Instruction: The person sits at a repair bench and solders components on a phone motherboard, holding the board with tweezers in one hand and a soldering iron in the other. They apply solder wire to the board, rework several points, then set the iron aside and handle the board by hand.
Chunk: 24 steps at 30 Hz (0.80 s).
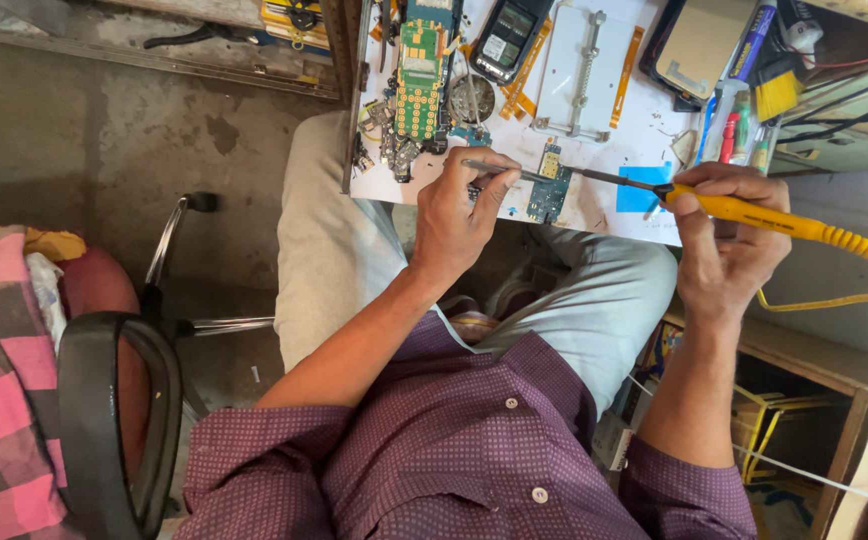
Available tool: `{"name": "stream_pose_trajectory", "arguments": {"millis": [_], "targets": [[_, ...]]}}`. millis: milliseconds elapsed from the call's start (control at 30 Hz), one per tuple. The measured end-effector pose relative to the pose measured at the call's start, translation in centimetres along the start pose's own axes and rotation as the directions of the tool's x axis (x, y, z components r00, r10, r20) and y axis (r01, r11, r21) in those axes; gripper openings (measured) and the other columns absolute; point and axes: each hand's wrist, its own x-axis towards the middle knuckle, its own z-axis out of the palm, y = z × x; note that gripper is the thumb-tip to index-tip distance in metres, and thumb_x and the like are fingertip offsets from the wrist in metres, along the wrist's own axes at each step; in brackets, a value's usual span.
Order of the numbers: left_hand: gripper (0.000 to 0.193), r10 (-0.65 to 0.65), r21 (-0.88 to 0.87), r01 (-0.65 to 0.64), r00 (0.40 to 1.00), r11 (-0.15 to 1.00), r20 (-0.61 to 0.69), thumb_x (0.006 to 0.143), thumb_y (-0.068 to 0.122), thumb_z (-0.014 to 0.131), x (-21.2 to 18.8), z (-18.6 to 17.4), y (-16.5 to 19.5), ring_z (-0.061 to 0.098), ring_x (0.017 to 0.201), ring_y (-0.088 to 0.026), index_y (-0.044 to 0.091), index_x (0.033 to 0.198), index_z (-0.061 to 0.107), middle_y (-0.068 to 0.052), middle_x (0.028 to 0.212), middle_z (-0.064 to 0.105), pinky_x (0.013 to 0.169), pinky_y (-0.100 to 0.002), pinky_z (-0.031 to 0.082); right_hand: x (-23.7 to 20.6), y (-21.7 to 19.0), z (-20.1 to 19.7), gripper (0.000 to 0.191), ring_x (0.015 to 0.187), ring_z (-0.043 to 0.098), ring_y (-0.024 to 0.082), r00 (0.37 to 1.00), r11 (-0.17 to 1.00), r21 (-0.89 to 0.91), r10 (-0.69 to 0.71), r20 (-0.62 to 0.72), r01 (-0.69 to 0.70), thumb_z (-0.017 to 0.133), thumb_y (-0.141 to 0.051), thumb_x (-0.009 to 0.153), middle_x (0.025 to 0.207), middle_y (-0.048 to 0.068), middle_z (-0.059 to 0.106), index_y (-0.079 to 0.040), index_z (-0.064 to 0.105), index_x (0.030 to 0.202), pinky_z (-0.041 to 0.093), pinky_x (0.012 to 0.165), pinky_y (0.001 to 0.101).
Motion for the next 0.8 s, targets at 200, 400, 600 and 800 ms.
{"name": "stream_pose_trajectory", "arguments": {"millis": [200, 400, 600, 800], "targets": [[0.021, 0.002, 0.008, -0.003, 1.000, 1.000, 0.007, 0.103, 0.011, 0.071, -0.04, -0.13, 0.02, 0.076, 0.086, -0.016, 0.005, 0.115, 0.055, -0.006, 0.101, 0.076, 0.077, -0.028, 0.060, -0.10, -0.05, 0.02, 0.022, 0.098, 0.062, 0.013, 1.000, 1.000, 0.012, -0.015, 0.002, 0.015, 0.072, 0.005, 0.114, 0.120, 0.016, 0.068, -0.001, 0.052, 0.120, 0.056, 0.093, 0.0247], [0.021, 0.000, 0.016, 0.000, 1.000, 1.000, 0.009, 0.103, 0.011, 0.071, -0.12, -0.35, 0.12, 0.076, 0.086, -0.016, 0.005, 0.114, 0.055, -0.006, 0.101, 0.076, 0.077, -0.029, 0.060, -0.19, -0.07, 0.13, 0.022, 0.096, 0.063, 0.013, 1.000, 1.000, 0.013, -0.009, 0.002, 0.009, 0.072, 0.004, 0.115, 0.120, 0.017, 0.067, 0.000, 0.051, 0.120, 0.057, 0.091, 0.0250], [0.021, 0.007, 0.013, -0.007, 1.000, 1.000, 0.008, 0.103, 0.012, 0.071, -0.28, -0.28, 0.01, 0.076, 0.086, -0.016, 0.005, 0.115, 0.055, -0.006, 0.101, 0.075, 0.077, -0.029, 0.060, -0.17, -0.07, 0.17, 0.022, 0.094, 0.063, 0.014, 1.000, 1.000, 0.018, -0.011, 0.006, 0.011, 0.073, 0.004, 0.115, 0.119, 0.018, 0.068, 0.001, 0.051, 0.120, 0.058, 0.090, 0.0259], [0.021, 0.002, 0.011, -0.002, 1.000, 1.000, 0.007, 0.103, 0.012, 0.071, -0.43, -0.14, -0.04, 0.076, 0.086, -0.016, 0.005, 0.115, 0.055, -0.006, 0.101, 0.075, 0.076, -0.029, 0.060, -0.22, -0.16, 0.05, 0.022, 0.092, 0.064, 0.015, 1.000, 1.000, 0.014, 0.004, -0.004, -0.004, 0.073, 0.003, 0.115, 0.117, 0.018, 0.068, 0.001, 0.051, 0.120, 0.058, 0.088, 0.0266]]}}
